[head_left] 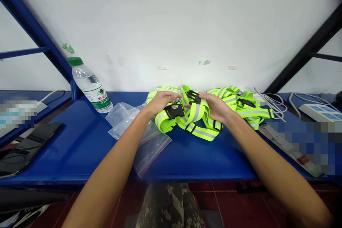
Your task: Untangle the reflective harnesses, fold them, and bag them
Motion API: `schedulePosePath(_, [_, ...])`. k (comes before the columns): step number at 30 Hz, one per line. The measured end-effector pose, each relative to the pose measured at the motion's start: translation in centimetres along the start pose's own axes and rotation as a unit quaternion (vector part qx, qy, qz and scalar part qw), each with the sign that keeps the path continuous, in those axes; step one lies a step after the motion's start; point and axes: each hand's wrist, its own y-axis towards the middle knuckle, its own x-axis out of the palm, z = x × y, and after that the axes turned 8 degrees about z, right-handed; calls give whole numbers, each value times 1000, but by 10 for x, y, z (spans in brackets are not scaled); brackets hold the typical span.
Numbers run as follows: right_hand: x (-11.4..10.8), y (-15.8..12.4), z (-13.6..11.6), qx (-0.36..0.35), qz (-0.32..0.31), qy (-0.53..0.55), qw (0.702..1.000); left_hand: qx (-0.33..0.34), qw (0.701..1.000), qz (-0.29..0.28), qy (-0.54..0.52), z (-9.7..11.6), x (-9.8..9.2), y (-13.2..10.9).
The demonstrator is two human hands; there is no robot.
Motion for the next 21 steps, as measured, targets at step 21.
schedulePosePath(21, [-7,1,4,25,-47,-57,997,29,993,28,108,6,2,-5])
